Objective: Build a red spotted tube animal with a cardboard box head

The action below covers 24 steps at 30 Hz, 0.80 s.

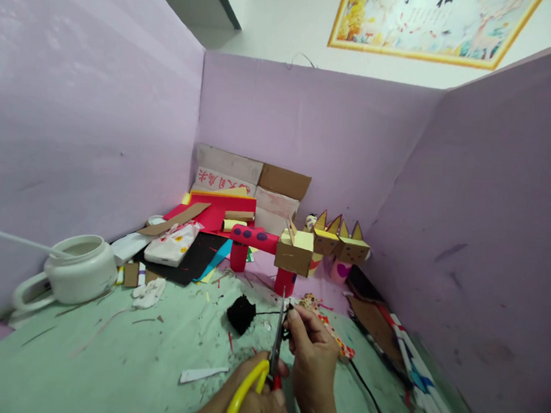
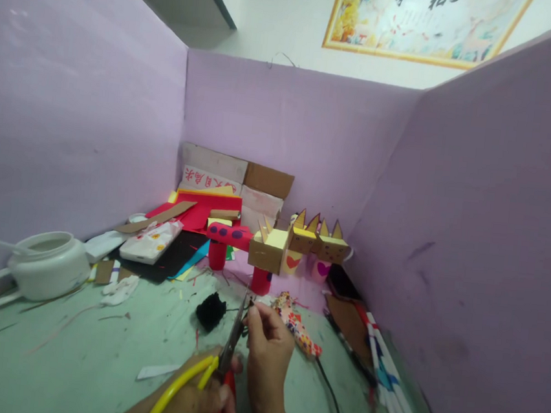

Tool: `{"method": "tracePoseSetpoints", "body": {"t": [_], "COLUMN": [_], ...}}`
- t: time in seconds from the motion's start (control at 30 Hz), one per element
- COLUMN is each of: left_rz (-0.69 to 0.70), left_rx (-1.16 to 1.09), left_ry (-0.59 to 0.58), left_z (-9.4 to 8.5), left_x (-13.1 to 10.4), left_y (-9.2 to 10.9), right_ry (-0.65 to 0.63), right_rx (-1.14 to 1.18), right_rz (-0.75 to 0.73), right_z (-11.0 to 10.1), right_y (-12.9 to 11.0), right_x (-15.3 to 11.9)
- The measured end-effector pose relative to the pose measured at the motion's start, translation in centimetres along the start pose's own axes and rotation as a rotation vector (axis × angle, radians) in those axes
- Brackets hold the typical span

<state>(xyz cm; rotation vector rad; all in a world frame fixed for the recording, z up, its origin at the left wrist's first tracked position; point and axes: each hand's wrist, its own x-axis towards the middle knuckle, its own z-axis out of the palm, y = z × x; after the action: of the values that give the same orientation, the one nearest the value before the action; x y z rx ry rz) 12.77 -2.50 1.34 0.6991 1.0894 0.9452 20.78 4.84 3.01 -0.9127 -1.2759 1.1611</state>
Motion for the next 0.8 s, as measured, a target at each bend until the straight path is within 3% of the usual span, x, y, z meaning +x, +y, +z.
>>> {"method": "tracePoseSetpoints", "body": {"t": [0.17, 0.47, 0.67, 0.8], "left_rz": [0.145, 0.165, 0.245, 0.166], "left_rx": [-0.021, 0.085, 0.121, 0.256], "left_ry": [-0.018, -0.071, 0.01, 0.107], "left_z": [0.0, -0.4, 0.3, 0.4], "left_x": [-1.2, -0.9, -2.1, -2.9], "left_y": [0.0, 0.2, 0.5, 2.0], "right_ry": [0.006, 0.0, -0.019, -0.02], "right_rx": [-0.019, -0.06, -0.054, 0.011], "right_rz": [-0.006, -0.005, 0.005, 0.042], "right_z": [0.1, 0.0, 0.0, -0.1], "right_y": [0.1, 0.5, 0.3, 0.3], "right_x": [0.0, 0.1, 0.0, 0.2]}}
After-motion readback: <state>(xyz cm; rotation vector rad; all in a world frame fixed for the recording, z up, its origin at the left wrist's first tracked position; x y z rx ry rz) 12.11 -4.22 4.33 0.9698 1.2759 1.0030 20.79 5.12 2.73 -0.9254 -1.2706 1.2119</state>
